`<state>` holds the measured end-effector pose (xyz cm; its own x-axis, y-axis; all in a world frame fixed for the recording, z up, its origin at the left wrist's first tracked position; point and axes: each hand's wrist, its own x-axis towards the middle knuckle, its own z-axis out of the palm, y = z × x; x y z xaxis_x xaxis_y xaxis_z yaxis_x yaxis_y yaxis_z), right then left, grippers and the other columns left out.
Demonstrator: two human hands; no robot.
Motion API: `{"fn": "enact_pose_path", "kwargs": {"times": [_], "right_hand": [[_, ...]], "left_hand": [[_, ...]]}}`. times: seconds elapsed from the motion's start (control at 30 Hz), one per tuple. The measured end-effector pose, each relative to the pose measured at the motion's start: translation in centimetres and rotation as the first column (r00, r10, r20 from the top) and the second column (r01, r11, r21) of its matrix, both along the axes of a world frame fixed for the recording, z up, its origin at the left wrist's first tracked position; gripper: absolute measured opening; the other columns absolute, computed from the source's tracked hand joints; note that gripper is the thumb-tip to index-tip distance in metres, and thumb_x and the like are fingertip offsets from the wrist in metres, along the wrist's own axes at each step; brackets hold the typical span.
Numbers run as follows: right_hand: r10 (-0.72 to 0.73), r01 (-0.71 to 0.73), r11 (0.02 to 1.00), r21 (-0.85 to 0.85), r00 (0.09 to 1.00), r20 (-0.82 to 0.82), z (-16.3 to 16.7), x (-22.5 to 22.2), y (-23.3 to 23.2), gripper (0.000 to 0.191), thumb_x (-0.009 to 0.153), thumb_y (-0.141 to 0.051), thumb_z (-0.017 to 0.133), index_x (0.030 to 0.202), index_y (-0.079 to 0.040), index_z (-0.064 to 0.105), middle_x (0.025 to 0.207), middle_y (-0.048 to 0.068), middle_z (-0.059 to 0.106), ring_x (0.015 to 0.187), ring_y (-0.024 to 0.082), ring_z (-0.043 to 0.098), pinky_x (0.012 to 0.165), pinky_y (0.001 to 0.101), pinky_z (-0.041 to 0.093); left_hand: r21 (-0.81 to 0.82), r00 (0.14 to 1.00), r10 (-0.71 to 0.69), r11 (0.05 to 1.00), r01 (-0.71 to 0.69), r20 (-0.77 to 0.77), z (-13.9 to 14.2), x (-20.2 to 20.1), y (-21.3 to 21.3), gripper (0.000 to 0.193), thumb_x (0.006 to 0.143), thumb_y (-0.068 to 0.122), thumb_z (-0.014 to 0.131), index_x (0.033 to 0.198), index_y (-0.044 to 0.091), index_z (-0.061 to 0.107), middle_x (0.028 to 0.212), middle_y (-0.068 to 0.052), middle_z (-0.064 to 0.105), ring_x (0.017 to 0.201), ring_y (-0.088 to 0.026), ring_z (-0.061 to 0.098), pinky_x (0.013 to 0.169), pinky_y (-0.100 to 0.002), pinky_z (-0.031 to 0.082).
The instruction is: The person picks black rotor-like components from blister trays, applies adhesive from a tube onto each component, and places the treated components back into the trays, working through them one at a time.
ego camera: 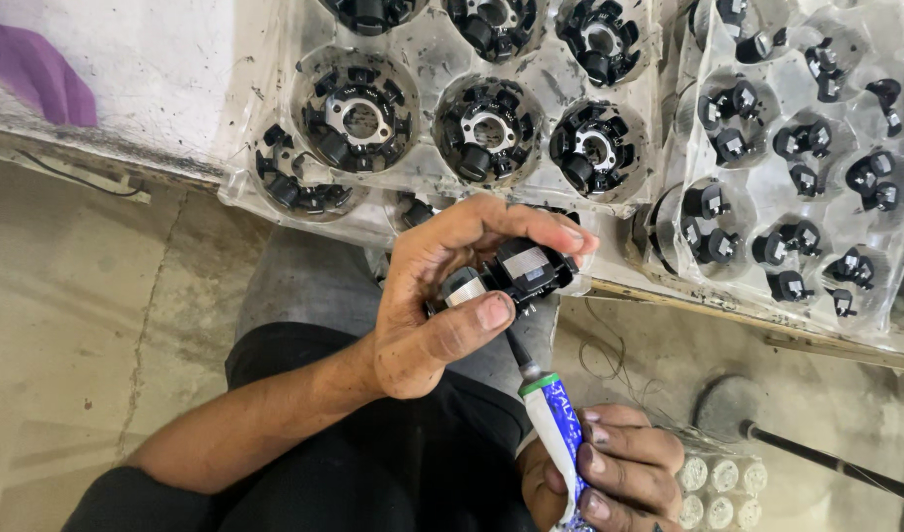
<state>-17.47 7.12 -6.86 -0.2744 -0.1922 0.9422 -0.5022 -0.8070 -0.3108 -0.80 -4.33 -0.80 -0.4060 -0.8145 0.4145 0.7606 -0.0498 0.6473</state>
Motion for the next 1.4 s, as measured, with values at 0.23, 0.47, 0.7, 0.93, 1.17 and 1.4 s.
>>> {"fn": "enact_pose_path", "kwargs": {"times": [0.23,0.47,0.7,0.93,1.17,1.4], "right_hand": [[-0.035,0.047,0.996,0.075,0.987,-0.158,1.7,-0.7,0.2,0.029,0.081,-0.007,0.083,0.090,-0.010,0.056,0.088,0.004,0.062,0.081,0.020,0.065,0.064,0.0393,0.067],[-0.089,0.094,0.995,0.031,0.987,-0.130,1.5,-0.7,0.1,0.028,0.078,-0.003,0.084,0.090,-0.011,0.061,0.088,0.005,0.061,0.081,0.019,0.066,0.064,0.0390,0.067],[-0.081,0.081,0.997,0.006,0.995,-0.063,1.2,-0.4,0.0,0.026,0.078,-0.002,0.084,0.088,-0.011,0.061,0.087,0.006,0.061,0.080,0.018,0.065,0.057,0.0354,0.067],[-0.108,0.108,0.994,-0.007,0.993,-0.039,1.3,-0.1,-0.2,0.028,0.080,-0.002,0.084,0.084,-0.010,0.057,0.085,0.006,0.061,0.078,0.017,0.065,0.058,0.0370,0.064],[-0.146,0.150,0.988,-0.024,0.982,0.120,1.4,0.9,-1.2,0.032,0.079,-0.001,0.084,0.086,-0.010,0.054,0.084,0.007,0.061,0.077,0.019,0.064,0.055,0.0321,0.063],[-0.137,0.123,0.989,0.079,0.971,0.198,2.6,0.5,-1.4,0.038,0.085,-0.003,0.084,0.090,-0.013,0.048,0.091,0.004,0.059,0.083,0.019,0.063,0.056,0.0308,0.059]], "left_hand": [[0.000,1.000,0.018,1.000,-0.018,0.020,-0.3,-0.2,0.1,0.040,0.107,0.023,0.063,0.133,-0.006,0.058,0.134,-0.020,0.067,0.127,-0.021,0.061,0.117,-0.035,0.047],[0.052,0.999,0.029,0.998,-0.030,0.018,-0.5,-0.7,0.0,0.041,0.105,0.027,0.063,0.129,-0.005,0.061,0.130,-0.020,0.069,0.119,-0.021,0.065,0.111,-0.036,0.051],[0.044,0.999,0.051,0.998,-0.051,0.014,-1.2,-1.0,0.1,0.041,0.109,0.029,0.063,0.131,-0.004,0.061,0.130,-0.021,0.069,0.117,-0.020,0.065,0.111,-0.035,0.051],[0.072,0.998,0.066,0.995,-0.067,0.012,-1.8,-1.1,0.3,0.042,0.109,0.031,0.063,0.131,-0.004,0.060,0.128,-0.021,0.067,0.114,-0.021,0.066,0.107,-0.035,0.053],[0.304,0.971,0.070,0.953,0.003,-0.229,-1.8,-2.4,0.3,0.042,0.108,0.032,0.060,0.132,-0.001,0.058,0.128,-0.026,0.065,0.111,-0.029,0.067,0.092,-0.042,0.062],[0.609,0.913,0.019,0.750,0.257,-0.408,-1.8,-3.0,0.7,0.044,0.105,0.038,0.051,0.129,0.003,0.059,0.127,-0.025,0.065,0.114,-0.041,0.067,0.094,-0.055,0.059]]}}
